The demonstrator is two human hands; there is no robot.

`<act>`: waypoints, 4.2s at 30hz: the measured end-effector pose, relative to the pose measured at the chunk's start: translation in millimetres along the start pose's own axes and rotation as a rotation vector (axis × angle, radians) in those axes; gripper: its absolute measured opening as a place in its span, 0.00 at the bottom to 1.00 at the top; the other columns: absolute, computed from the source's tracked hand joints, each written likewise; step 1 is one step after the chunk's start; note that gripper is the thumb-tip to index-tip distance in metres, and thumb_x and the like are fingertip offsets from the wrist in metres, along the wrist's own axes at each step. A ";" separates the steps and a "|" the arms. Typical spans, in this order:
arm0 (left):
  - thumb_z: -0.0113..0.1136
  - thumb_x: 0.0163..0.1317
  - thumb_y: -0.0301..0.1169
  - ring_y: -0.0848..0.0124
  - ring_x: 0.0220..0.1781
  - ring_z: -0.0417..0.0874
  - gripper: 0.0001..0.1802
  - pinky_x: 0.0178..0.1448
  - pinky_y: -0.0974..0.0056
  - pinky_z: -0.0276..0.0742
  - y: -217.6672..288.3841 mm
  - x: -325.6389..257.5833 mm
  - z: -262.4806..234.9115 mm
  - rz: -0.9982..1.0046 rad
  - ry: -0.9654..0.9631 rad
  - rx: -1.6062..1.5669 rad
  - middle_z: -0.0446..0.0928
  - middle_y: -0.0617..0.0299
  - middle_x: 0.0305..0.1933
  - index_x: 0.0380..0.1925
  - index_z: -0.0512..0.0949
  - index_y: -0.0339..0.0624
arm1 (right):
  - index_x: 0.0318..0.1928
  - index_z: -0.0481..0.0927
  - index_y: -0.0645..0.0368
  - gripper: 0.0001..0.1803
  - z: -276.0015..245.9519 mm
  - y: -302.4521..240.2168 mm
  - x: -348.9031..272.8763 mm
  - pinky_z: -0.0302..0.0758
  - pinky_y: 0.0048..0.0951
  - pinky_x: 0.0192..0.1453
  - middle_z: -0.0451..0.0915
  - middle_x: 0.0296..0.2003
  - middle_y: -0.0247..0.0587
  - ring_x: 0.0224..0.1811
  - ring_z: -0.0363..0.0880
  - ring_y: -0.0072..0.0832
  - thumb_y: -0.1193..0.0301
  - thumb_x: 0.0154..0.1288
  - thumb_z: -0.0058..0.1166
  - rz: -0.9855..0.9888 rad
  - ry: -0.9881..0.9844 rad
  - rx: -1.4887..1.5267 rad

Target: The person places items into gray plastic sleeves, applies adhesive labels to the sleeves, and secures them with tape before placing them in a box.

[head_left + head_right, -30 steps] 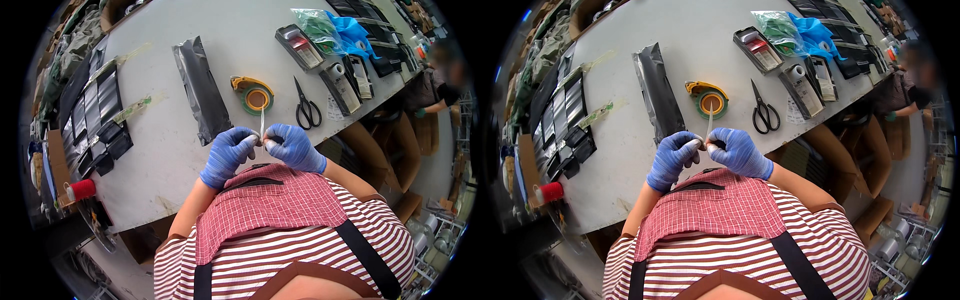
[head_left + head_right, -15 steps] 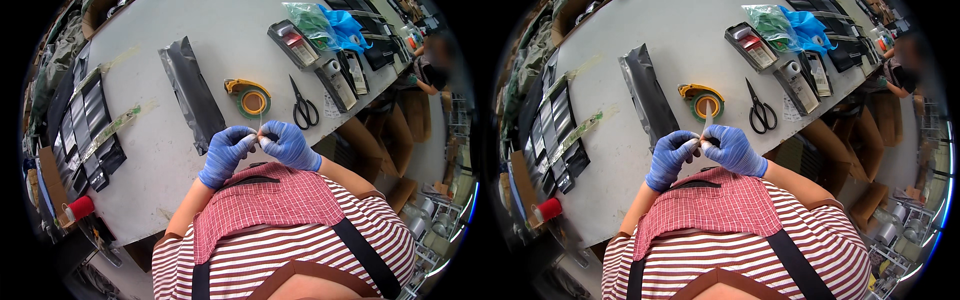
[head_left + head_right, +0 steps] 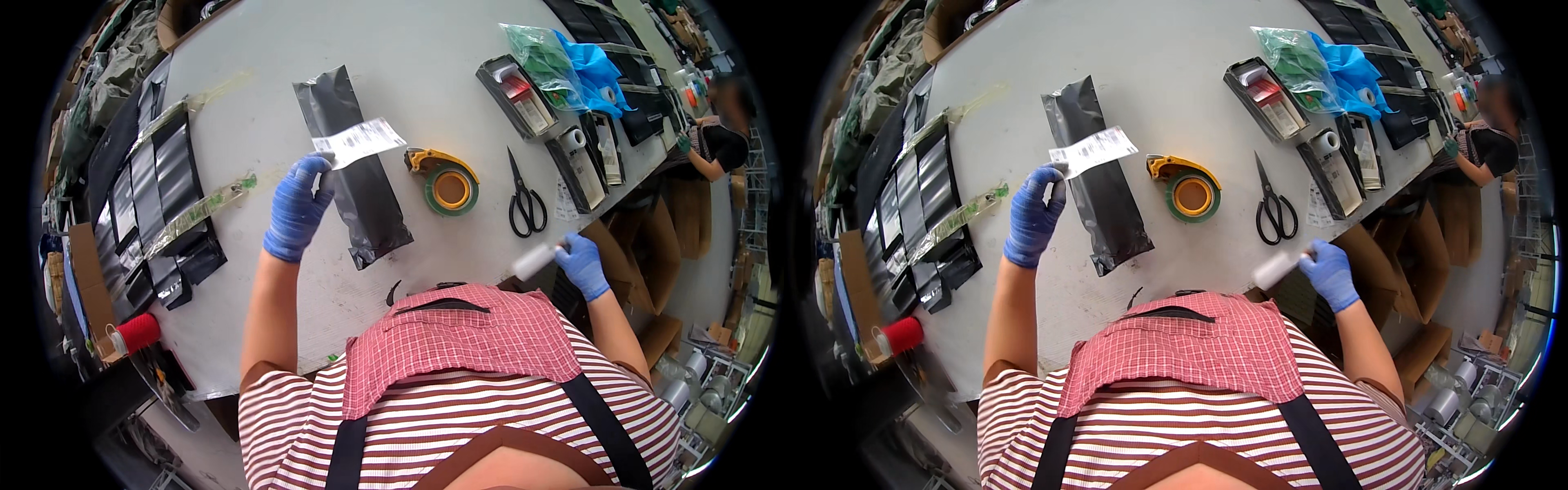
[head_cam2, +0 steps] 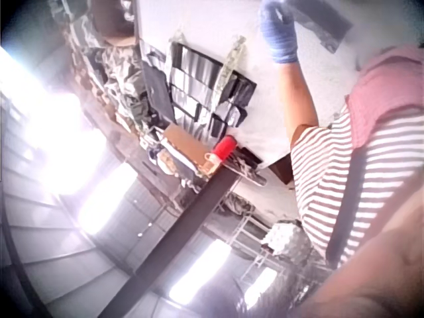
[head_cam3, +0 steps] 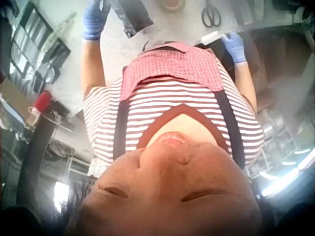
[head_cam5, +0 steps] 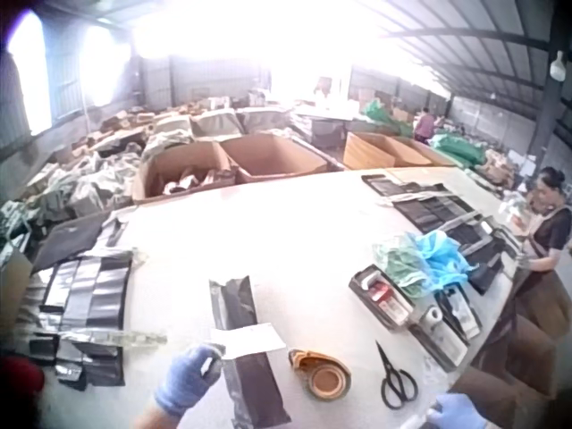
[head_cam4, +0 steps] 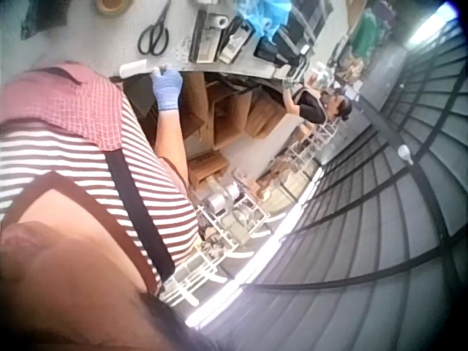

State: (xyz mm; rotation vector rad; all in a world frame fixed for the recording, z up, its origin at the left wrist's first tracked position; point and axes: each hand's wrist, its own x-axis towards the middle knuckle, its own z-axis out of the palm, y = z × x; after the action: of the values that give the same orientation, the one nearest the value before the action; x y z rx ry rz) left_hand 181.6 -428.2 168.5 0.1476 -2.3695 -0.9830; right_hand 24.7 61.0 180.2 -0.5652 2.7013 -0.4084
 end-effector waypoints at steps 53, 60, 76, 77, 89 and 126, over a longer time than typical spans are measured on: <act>0.63 0.60 0.40 0.75 0.21 0.72 0.14 0.24 0.72 0.66 152.7 -124.2 75.4 -1.243 -0.277 -1.356 0.74 0.63 0.23 0.34 0.80 0.39 | 0.56 0.72 0.59 0.37 28.4 -147.2 -9.0 0.77 0.39 0.53 0.78 0.46 0.50 0.47 0.79 0.49 0.68 0.44 0.74 -0.947 -0.027 0.213; 0.60 0.63 0.37 0.79 0.24 0.73 0.13 0.29 0.71 0.69 148.3 -158.9 39.5 -1.001 0.054 -0.670 0.77 0.65 0.23 0.28 0.82 0.37 | 0.57 0.72 0.57 0.37 38.6 -145.7 -15.0 0.79 0.40 0.50 0.81 0.44 0.55 0.45 0.81 0.50 0.60 0.47 0.74 -0.843 -0.355 0.195; 0.71 0.47 0.34 0.54 0.50 0.78 0.29 0.54 0.55 0.75 97.6 -202.3 34.8 -0.286 0.092 0.548 0.77 0.51 0.47 0.51 0.75 0.41 | 0.58 0.70 0.58 0.37 95.4 -174.8 -24.6 0.77 0.42 0.49 0.80 0.40 0.53 0.43 0.81 0.47 0.56 0.50 0.68 -0.735 -0.337 -0.258; 0.71 0.47 0.33 0.54 0.50 0.78 0.31 0.55 0.56 0.75 100.7 -204.2 44.7 -0.285 0.117 0.661 0.77 0.50 0.48 0.54 0.73 0.41 | 0.59 0.70 0.58 0.38 93.8 -180.0 -23.6 0.77 0.43 0.49 0.80 0.40 0.53 0.44 0.81 0.47 0.56 0.50 0.68 -0.717 -0.333 -0.242; 0.62 0.57 0.24 0.51 0.64 0.70 0.25 0.69 0.54 0.65 14.1 -224.8 -2.1 -0.546 0.273 0.323 0.72 0.50 0.62 0.57 0.77 0.49 | 0.71 0.60 0.45 0.43 130.2 -293.6 -1.1 0.78 0.43 0.47 0.77 0.38 0.54 0.40 0.80 0.49 0.62 0.55 0.65 -0.996 -0.312 -0.024; 0.62 0.58 0.52 0.42 0.51 0.79 0.43 0.59 0.55 0.74 -32.6 -163.9 -9.3 -0.868 0.328 0.194 0.77 0.31 0.48 0.62 0.64 0.27 | 0.59 0.75 0.64 0.25 106.0 -186.1 166.9 0.78 0.26 0.44 0.80 0.45 0.38 0.43 0.80 0.25 0.69 0.61 0.59 -0.126 -0.735 0.877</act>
State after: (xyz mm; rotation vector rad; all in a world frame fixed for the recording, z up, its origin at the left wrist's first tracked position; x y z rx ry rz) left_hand 319.9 -407.6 76.4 1.3826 -2.0713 -0.9704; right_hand -15.9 -196.2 103.2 -0.4767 1.5775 -1.0817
